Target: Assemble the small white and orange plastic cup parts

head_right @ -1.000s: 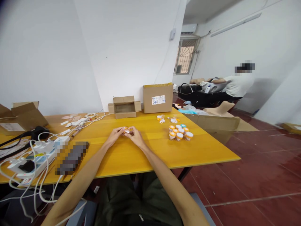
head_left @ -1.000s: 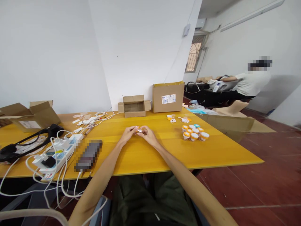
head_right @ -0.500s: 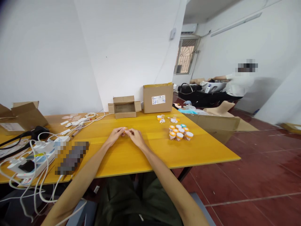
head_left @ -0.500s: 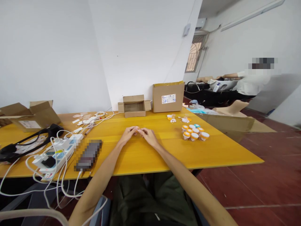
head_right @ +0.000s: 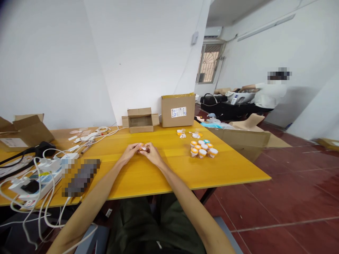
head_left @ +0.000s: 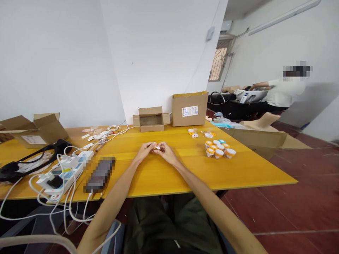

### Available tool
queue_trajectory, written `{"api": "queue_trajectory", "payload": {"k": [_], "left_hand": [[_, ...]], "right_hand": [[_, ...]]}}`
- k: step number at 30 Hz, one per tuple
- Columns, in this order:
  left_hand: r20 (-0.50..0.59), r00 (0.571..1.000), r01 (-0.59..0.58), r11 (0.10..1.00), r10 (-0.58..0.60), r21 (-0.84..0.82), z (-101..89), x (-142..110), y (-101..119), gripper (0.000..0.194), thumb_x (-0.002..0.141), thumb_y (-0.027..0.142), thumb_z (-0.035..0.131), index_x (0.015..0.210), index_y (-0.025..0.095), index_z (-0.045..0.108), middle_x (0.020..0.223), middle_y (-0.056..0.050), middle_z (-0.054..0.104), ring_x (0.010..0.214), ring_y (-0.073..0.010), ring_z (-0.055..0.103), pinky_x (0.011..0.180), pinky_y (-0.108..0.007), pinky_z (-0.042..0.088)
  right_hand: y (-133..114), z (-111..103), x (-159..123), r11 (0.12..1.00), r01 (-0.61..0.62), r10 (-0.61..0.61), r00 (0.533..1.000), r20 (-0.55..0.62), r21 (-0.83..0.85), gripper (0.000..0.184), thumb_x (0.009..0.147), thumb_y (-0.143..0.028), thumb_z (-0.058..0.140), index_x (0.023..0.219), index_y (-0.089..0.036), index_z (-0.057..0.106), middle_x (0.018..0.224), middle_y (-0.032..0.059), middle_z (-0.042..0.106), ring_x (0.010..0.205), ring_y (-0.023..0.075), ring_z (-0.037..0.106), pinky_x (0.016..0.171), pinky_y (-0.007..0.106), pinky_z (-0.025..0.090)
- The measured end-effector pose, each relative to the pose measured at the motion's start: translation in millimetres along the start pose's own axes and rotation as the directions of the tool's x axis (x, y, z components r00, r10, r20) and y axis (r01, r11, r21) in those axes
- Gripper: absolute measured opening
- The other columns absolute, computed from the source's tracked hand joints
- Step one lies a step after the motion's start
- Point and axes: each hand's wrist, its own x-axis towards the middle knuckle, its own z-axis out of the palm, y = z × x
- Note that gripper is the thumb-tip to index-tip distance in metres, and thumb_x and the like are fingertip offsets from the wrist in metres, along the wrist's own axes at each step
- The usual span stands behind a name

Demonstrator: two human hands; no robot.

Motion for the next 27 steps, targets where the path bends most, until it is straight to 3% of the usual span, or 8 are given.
{"api": "queue_trajectory", "payload": {"k": [10, 18, 22, 27], "left_hand": [[-0.004, 0.999, -0.034, 0.999, 0.034, -0.011, 1.5, -1.5, 3.8, 0.049, 0.074, 0.064, 0.067, 0.076, 0.015, 0.073, 0.066, 0.0, 0.06, 0.063, -0.0133, 0.049, 0.064, -0.026, 0.042], [-0.008, 1.0, -0.006, 1.0, 0.006, -0.006, 1.3, -1.6, 4.2, 0.049, 0.073, 0.065, 0.067, 0.07, 0.016, 0.068, 0.061, 0.0, 0.059, 0.062, -0.0142, 0.051, 0.062, -0.027, 0.043], [-0.007, 1.0, 0.009, 1.0, -0.01, -0.018, 2.0, -1.2, 2.8, 0.051, 0.074, 0.067, 0.065, 0.065, 0.017, 0.065, 0.057, 0.0, 0.058, 0.058, -0.0135, 0.052, 0.06, -0.026, 0.043], [-0.028, 0.999, 0.041, 0.999, -0.042, -0.03, 2.9, -1.8, 2.5, 0.052, 0.073, 0.068, 0.065, 0.064, 0.017, 0.063, 0.054, 0.001, 0.058, 0.054, -0.0127, 0.053, 0.057, -0.026, 0.044]], "right_hand": [[-14.9, -5.6, -4.4, 0.976, 0.043, -0.047, 0.999, -0.01, -0.215, 0.031, 0.083, -0.051, 0.058, 0.076, -0.021, 0.065, 0.069, -0.0009, 0.065, 0.064, 0.0159, 0.056, 0.063, 0.027, 0.043], [-16.0, -5.6, -4.1, 0.938, 0.079, -0.096, 0.995, -0.035, -0.338, 0.017, 0.08, -0.038, 0.067, 0.074, -0.022, 0.066, 0.071, 0.0004, 0.066, 0.066, 0.0176, 0.056, 0.064, 0.028, 0.042], [-16.6, -6.4, -5.2, 0.897, 0.14, -0.172, 0.984, -0.038, -0.42, 0.009, 0.081, -0.034, 0.067, 0.08, -0.024, 0.067, 0.081, 0.0035, 0.068, 0.075, 0.0204, 0.059, 0.072, 0.031, 0.046], [-15.9, -5.9, -7.1, 0.851, 0.136, -0.181, 0.983, -0.039, -0.508, 0.011, 0.082, -0.03, 0.067, 0.092, -0.026, 0.069, 0.091, 0.0051, 0.069, 0.082, 0.0226, 0.062, 0.074, 0.033, 0.048]]}}
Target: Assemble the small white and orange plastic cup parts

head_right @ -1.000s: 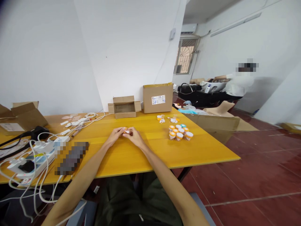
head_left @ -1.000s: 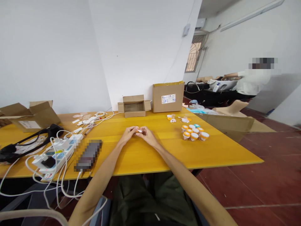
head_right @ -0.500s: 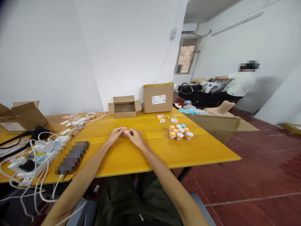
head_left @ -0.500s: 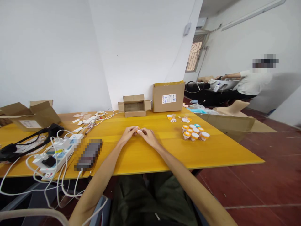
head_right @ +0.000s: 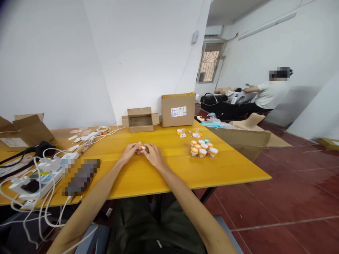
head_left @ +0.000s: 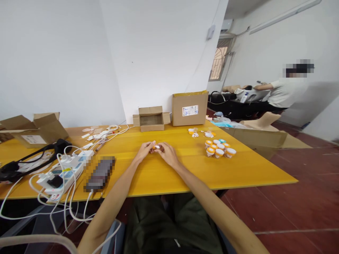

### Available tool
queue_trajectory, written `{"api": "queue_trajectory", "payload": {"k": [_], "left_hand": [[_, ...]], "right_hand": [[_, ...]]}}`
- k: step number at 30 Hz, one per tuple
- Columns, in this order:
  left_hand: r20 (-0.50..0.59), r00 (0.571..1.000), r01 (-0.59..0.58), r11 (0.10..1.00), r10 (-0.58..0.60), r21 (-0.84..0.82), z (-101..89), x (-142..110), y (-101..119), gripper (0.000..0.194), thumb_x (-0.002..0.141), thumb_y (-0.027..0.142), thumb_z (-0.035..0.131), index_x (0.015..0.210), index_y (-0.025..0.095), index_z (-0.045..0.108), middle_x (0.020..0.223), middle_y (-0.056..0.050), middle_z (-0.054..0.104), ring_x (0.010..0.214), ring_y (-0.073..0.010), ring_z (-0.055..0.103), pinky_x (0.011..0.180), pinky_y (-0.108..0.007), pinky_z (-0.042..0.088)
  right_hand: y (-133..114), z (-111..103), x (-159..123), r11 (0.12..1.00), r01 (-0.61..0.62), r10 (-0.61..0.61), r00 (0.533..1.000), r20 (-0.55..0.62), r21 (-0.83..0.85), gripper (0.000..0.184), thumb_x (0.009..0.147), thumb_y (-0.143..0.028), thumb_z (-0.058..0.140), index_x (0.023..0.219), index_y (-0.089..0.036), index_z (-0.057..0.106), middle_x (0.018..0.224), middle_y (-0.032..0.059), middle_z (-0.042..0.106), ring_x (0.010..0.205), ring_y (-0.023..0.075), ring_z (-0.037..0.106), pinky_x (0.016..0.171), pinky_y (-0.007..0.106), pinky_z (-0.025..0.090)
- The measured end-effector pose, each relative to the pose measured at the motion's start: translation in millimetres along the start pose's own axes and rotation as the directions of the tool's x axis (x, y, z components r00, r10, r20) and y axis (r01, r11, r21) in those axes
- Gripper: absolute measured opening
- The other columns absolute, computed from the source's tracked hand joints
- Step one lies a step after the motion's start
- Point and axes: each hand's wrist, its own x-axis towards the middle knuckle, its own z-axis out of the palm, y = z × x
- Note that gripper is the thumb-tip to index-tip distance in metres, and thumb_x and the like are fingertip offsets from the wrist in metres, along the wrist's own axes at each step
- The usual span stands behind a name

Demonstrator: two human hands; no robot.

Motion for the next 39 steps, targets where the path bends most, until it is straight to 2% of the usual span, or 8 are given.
{"api": "queue_trajectory", "payload": {"k": [9, 16, 22, 26, 29, 34, 37, 39], "left_hand": [[-0.052, 0.997, 0.062, 0.998, -0.062, -0.007, 0.9, -0.4, 0.6, 0.05, 0.076, 0.066, 0.064, 0.065, 0.017, 0.06, 0.049, 0.003, 0.054, 0.045, -0.0108, 0.052, 0.049, -0.024, 0.038], [-0.063, 0.997, 0.055, 0.998, -0.055, 0.009, 1.7, -0.6, 0.9, 0.051, 0.077, 0.067, 0.062, 0.065, 0.017, 0.059, 0.048, 0.004, 0.051, 0.045, -0.0106, 0.05, 0.048, -0.024, 0.036], [-0.066, 0.996, 0.055, 0.998, -0.055, 0.001, 3.6, -3.2, 6.5, 0.051, 0.076, 0.067, 0.063, 0.062, 0.018, 0.057, 0.049, 0.004, 0.049, 0.044, -0.0094, 0.047, 0.047, -0.023, 0.035], [-0.065, 0.997, 0.05, 0.999, -0.05, -0.006, 4.6, -4.3, 9.1, 0.053, 0.074, 0.068, 0.064, 0.06, 0.018, 0.055, 0.049, 0.005, 0.048, 0.044, -0.0091, 0.046, 0.046, -0.023, 0.035], [-0.065, 0.997, 0.04, 0.999, -0.039, 0.004, 5.1, -4.0, 9.2, 0.053, 0.073, 0.069, 0.064, 0.06, 0.018, 0.055, 0.048, 0.005, 0.048, 0.045, -0.0097, 0.047, 0.047, -0.023, 0.035], [-0.056, 0.998, 0.036, 0.999, -0.035, 0.02, 5.0, -3.4, 9.0, 0.056, 0.071, 0.073, 0.063, 0.059, 0.018, 0.053, 0.048, 0.005, 0.047, 0.043, -0.0085, 0.044, 0.045, -0.023, 0.033], [-0.055, 0.998, 0.037, 0.999, -0.035, 0.023, 4.1, -3.2, 7.9, 0.056, 0.072, 0.072, 0.062, 0.061, 0.018, 0.054, 0.049, 0.005, 0.047, 0.044, -0.0088, 0.046, 0.046, -0.022, 0.034], [-0.049, 0.998, 0.033, 0.999, -0.031, 0.03, 3.5, -3.0, 6.8, 0.056, 0.073, 0.072, 0.062, 0.062, 0.018, 0.055, 0.05, 0.005, 0.048, 0.045, -0.0092, 0.047, 0.047, -0.022, 0.036]], "right_hand": [[2.6, 5.9, -3.3, 0.998, 0.012, -0.013, 1.0, -0.019, -0.061, 0.03, 0.081, -0.024, 0.066, 0.111, -0.025, 0.062, 0.106, 0.0067, 0.067, 0.09, 0.0232, 0.064, 0.08, 0.035, 0.049], [2.7, 6.0, -4.5, 0.999, 0.007, -0.008, 1.0, -0.02, -0.051, 0.012, 0.087, -0.033, 0.061, 0.097, -0.026, 0.065, 0.091, 0.0053, 0.07, 0.081, 0.0225, 0.064, 0.073, 0.032, 0.047], [-1.4, 2.6, -2.9, 0.995, -0.067, 0.07, 0.997, 0.035, -0.069, 0.03, 0.094, -0.046, 0.052, 0.077, -0.026, 0.066, 0.08, 0.007, 0.069, 0.075, 0.0236, 0.063, 0.067, 0.032, 0.042], [-3.4, 2.7, -2.1, 0.995, -0.099, 0.099, 0.995, 0.019, -0.022, 0.023, 0.089, -0.047, 0.059, 0.089, -0.026, 0.065, 0.086, 0.0053, 0.071, 0.076, 0.0221, 0.064, 0.068, 0.032, 0.044], [-4.2, 3.5, -2.4, 0.994, -0.106, 0.106, 0.994, 0.012, 0.029, 0.029, 0.08, -0.042, 0.07, 0.103, -0.026, 0.062, 0.09, 0.0032, 0.071, 0.076, 0.0205, 0.064, 0.069, 0.031, 0.046], [-6.9, 1.6, -2.2, 0.997, -0.076, 0.076, 0.997, 0.025, -0.002, 0.014, 0.087, -0.039, 0.062, 0.087, -0.024, 0.062, 0.082, 0.0029, 0.069, 0.074, 0.0193, 0.063, 0.067, 0.029, 0.044], [-9.3, -0.1, -1.9, 0.996, -0.068, 0.071, 0.996, 0.048, -0.061, 0.026, 0.093, -0.042, 0.052, 0.077, -0.023, 0.06, 0.08, 0.0039, 0.068, 0.073, 0.019, 0.062, 0.066, 0.029, 0.042], [-10.5, -0.5, -2.0, 0.994, -0.086, 0.089, 0.995, 0.05, -0.07, 0.024, 0.092, -0.044, 0.053, 0.082, -0.023, 0.061, 0.083, 0.0038, 0.069, 0.075, 0.0189, 0.062, 0.067, 0.029, 0.043]]}}
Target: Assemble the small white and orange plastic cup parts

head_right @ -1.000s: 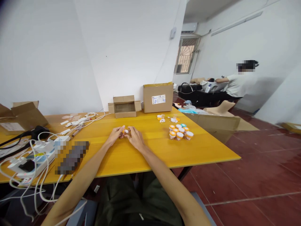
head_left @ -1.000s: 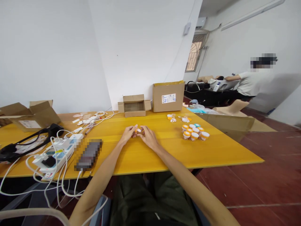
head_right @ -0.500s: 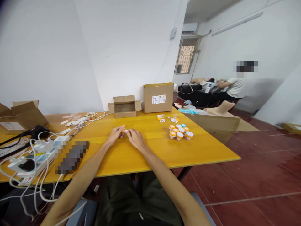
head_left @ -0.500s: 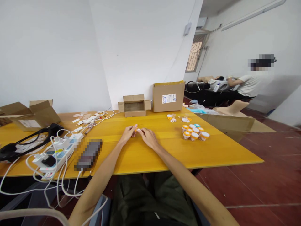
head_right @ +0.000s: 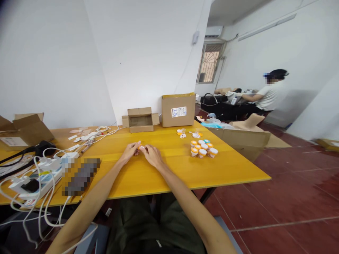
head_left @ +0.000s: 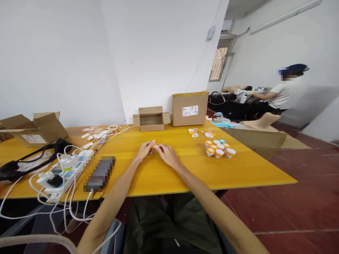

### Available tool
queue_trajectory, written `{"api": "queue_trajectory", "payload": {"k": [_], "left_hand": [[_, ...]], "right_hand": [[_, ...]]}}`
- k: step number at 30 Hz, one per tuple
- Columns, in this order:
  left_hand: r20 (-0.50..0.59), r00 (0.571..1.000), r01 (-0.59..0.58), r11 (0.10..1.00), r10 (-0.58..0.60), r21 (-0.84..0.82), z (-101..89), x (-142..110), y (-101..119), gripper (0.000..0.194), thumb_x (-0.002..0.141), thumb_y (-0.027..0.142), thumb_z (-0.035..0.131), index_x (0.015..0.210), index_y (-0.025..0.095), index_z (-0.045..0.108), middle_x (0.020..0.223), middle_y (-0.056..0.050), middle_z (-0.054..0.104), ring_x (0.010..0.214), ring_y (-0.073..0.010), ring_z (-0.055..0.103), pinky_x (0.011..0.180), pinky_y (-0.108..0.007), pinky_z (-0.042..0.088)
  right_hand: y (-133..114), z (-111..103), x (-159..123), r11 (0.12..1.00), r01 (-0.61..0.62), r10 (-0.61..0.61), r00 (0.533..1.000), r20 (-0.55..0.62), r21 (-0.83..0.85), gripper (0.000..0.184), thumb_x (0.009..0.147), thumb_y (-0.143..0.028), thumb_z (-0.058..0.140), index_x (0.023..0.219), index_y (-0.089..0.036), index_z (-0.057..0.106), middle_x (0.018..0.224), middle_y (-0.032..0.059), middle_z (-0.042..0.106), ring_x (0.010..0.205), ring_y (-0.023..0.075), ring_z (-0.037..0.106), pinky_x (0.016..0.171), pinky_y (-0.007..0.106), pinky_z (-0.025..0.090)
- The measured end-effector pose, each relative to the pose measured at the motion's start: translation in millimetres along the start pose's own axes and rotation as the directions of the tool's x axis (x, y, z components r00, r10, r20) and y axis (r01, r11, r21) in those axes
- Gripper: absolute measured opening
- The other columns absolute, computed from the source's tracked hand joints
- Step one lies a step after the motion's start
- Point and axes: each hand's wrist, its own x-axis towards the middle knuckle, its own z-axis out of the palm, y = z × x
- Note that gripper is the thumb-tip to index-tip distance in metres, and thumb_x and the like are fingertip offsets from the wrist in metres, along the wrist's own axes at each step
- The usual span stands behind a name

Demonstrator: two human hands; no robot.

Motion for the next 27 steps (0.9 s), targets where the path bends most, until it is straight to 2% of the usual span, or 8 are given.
{"api": "queue_trajectory", "payload": {"k": [4, 6, 9, 14, 19, 24, 27], "left_hand": [[0.004, 1.0, -0.009, 1.0, 0.009, 0.01, 0.1, -0.1, -0.5, 0.056, 0.073, 0.072, 0.061, 0.062, 0.018, 0.056, 0.049, 0.005, 0.047, 0.045, -0.0091, 0.046, 0.047, -0.022, 0.035], [0.007, 1.0, -0.007, 1.0, 0.007, 0.015, 0.5, -0.5, 0.4, 0.056, 0.074, 0.072, 0.06, 0.061, 0.018, 0.055, 0.049, 0.005, 0.047, 0.045, -0.0091, 0.046, 0.046, -0.022, 0.034], [0.009, 1.0, 0.002, 1.0, -0.002, 0.017, 1.2, -0.8, 1.7, 0.055, 0.074, 0.071, 0.061, 0.06, 0.018, 0.053, 0.049, 0.005, 0.047, 0.045, -0.009, 0.046, 0.046, -0.022, 0.034], [0.009, 1.0, 0.006, 1.0, -0.006, 0.01, 1.3, 0.3, 0.4, 0.054, 0.075, 0.069, 0.061, 0.06, 0.018, 0.054, 0.048, 0.005, 0.046, 0.044, -0.0085, 0.044, 0.045, -0.022, 0.032], [0.003, 1.0, 0.02, 0.999, -0.021, 0.03, 0.1, 1.5, -2.0, 0.053, 0.076, 0.068, 0.062, 0.06, 0.018, 0.054, 0.049, 0.005, 0.048, 0.044, -0.0087, 0.046, 0.045, -0.022, 0.033], [0.003, 1.0, 0.015, 1.0, -0.015, 0.024, 0.1, 1.1, -1.7, 0.053, 0.076, 0.067, 0.062, 0.058, 0.018, 0.053, 0.047, 0.005, 0.046, 0.044, -0.0088, 0.046, 0.044, -0.022, 0.033], [0.01, 1.0, 0.012, 1.0, -0.012, 0.018, 1.0, 0.4, -0.3, 0.054, 0.075, 0.068, 0.062, 0.057, 0.018, 0.052, 0.047, 0.005, 0.046, 0.043, -0.0082, 0.044, 0.044, -0.022, 0.032]], "right_hand": [[-0.7, 0.2, -0.4, 0.999, -0.042, 0.042, 0.999, -0.016, 0.014, 0.023, 0.084, -0.043, 0.065, 0.095, -0.023, 0.06, 0.091, 0.0031, 0.069, 0.077, 0.019, 0.063, 0.069, 0.029, 0.044], [-0.8, 0.0, -0.3, 0.999, -0.034, 0.034, 0.999, -0.011, 0.002, 0.019, 0.087, -0.042, 0.061, 0.089, -0.023, 0.06, 0.087, 0.0031, 0.068, 0.077, 0.0191, 0.063, 0.069, 0.029, 0.044], [-1.3, -0.5, 0.1, 0.999, -0.027, 0.027, 1.0, 0.003, -0.021, 0.024, 0.094, -0.042, 0.051, 0.08, -0.023, 0.059, 0.083, 0.0038, 0.067, 0.078, 0.0194, 0.062, 0.07, 0.029, 0.043], [-0.3, 0.6, 0.3, 0.998, -0.062, 0.062, 0.998, -0.012, -0.018, 0.022, 0.086, -0.043, 0.062, 0.093, -0.023, 0.059, 0.092, 0.0037, 0.067, 0.078, 0.0189, 0.061, 0.07, 0.029, 0.044], [5.3, 3.4, 1.4, 0.999, -0.004, 0.004, 1.0, -0.012, -0.046, 0.029, 0.095, -0.045, 0.049, 0.078, -0.023, 0.058, 0.083, 0.0034, 0.063, 0.077, 0.0184, 0.059, 0.07, 0.029, 0.042], [7.0, 5.2, 0.8, 0.999, -0.013, 0.012, 1.0, -0.029, -0.039, 0.023, 0.089, -0.047, 0.059, 0.092, -0.024, 0.059, 0.089, 0.0024, 0.064, 0.077, 0.0182, 0.059, 0.068, 0.028, 0.043], [5.2, 5.0, 0.7, 0.998, -0.01, 0.01, 1.0, 0.001, -0.068, 0.025, 0.093, -0.045, 0.054, 0.081, -0.023, 0.059, 0.087, 0.0032, 0.063, 0.077, 0.0183, 0.059, 0.069, 0.029, 0.042]]}}
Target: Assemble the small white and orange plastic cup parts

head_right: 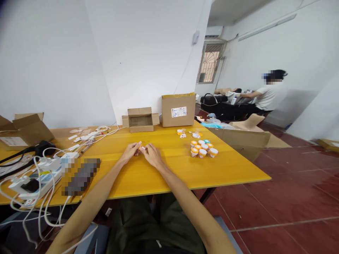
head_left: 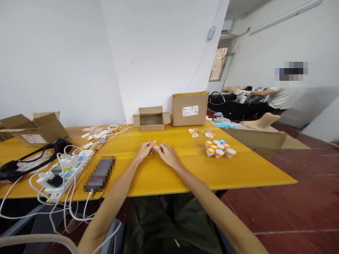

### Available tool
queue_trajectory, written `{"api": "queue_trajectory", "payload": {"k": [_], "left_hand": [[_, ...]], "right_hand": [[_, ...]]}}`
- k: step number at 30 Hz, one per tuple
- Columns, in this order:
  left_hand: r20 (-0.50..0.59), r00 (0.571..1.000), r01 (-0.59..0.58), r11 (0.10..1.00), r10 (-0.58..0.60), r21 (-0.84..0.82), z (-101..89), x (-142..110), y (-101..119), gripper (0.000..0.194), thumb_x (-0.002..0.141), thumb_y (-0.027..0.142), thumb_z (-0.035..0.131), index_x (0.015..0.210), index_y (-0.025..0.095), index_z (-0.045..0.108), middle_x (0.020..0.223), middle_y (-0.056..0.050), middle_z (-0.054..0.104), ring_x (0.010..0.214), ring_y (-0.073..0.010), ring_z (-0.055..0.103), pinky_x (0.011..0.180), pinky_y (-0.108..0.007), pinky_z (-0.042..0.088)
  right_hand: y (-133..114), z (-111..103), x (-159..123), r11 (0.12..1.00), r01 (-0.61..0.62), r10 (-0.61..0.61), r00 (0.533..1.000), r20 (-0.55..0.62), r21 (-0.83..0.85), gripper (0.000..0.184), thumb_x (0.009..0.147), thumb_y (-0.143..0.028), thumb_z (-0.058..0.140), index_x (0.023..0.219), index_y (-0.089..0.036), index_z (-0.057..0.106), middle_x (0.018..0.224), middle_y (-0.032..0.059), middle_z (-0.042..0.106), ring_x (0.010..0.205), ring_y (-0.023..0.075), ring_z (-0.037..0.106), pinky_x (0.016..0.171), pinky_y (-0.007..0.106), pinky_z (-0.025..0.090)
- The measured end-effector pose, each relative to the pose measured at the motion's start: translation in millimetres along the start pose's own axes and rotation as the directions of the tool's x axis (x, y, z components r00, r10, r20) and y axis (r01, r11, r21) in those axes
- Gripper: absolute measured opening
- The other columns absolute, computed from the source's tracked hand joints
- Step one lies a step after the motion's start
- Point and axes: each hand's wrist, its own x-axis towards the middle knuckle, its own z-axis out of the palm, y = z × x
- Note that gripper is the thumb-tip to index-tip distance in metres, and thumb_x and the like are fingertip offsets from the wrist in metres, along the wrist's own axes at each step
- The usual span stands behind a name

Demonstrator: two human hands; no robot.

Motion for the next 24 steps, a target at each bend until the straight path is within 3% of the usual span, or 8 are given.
{"api": "queue_trajectory", "payload": {"k": [6, 10, 15, 20, 24], "left_hand": [[0.005, 1.0, -0.013, 1.0, 0.013, -0.006, 0.4, -0.7, 1.2, 0.054, 0.075, 0.069, 0.062, 0.057, 0.018, 0.053, 0.048, 0.005, 0.046, 0.044, -0.0086, 0.045, 0.045, -0.022, 0.033], [0.011, 1.0, -0.007, 1.0, 0.007, 0.001, -0.1, -0.5, 0.5, 0.054, 0.075, 0.069, 0.062, 0.059, 0.018, 0.054, 0.049, 0.005, 0.048, 0.045, -0.0091, 0.046, 0.045, -0.022, 0.034], [0.012, 1.0, -0.014, 1.0, 0.014, 0.01, -0.4, 0.2, -0.1, 0.055, 0.075, 0.07, 0.061, 0.06, 0.018, 0.055, 0.049, 0.005, 0.048, 0.045, -0.0088, 0.047, 0.046, -0.022, 0.035], [0.011, 1.0, -0.011, 1.0, 0.011, 0.011, -0.3, 0.1, -0.3, 0.055, 0.074, 0.07, 0.061, 0.059, 0.018, 0.054, 0.048, 0.005, 0.047, 0.045, -0.0092, 0.047, 0.046, -0.022, 0.035], [0.007, 1.0, -0.004, 1.0, 0.003, 0.023, -0.1, 0.3, -0.6, 0.056, 0.074, 0.072, 0.06, 0.059, 0.019, 0.053, 0.047, 0.005, 0.046, 0.045, -0.0095, 0.046, 0.045, -0.022, 0.033]], "right_hand": [[-3.5, -2.0, -0.4, 0.999, -0.037, 0.037, 0.999, -0.001, -0.012, 0.021, 0.091, -0.044, 0.058, 0.088, -0.023, 0.06, 0.09, 0.0034, 0.063, 0.078, 0.0179, 0.059, 0.069, 0.028, 0.041], [-1.9, -2.0, 0.0, 1.0, -0.003, 0.003, 1.0, 0.011, -0.013, 0.029, 0.096, -0.043, 0.049, 0.077, -0.023, 0.058, 0.085, 0.0031, 0.062, 0.077, 0.0176, 0.059, 0.069, 0.029, 0.041], [-1.4, -1.8, 0.2, 0.999, -0.024, 0.024, 1.0, -0.013, 0.023, 0.022, 0.091, -0.045, 0.056, 0.09, -0.024, 0.059, 0.091, 0.0025, 0.063, 0.077, 0.0177, 0.059, 0.069, 0.029, 0.042], [-4.1, -4.0, 0.1, 1.0, -0.027, 0.027, 0.999, 0.018, -0.002, 0.029, 0.095, -0.043, 0.049, 0.077, -0.023, 0.057, 0.087, 0.0033, 0.061, 0.078, 0.018, 0.058, 0.07, 0.029, 0.041], [-5.0, -4.7, 0.3, 0.999, -0.036, 0.036, 0.999, 0.013, 0.014, 0.021, 0.092, -0.042, 0.056, 0.085, -0.023, 0.059, 0.09, 0.0036, 0.062, 0.079, 0.0181, 0.059, 0.071, 0.029, 0.042]]}}
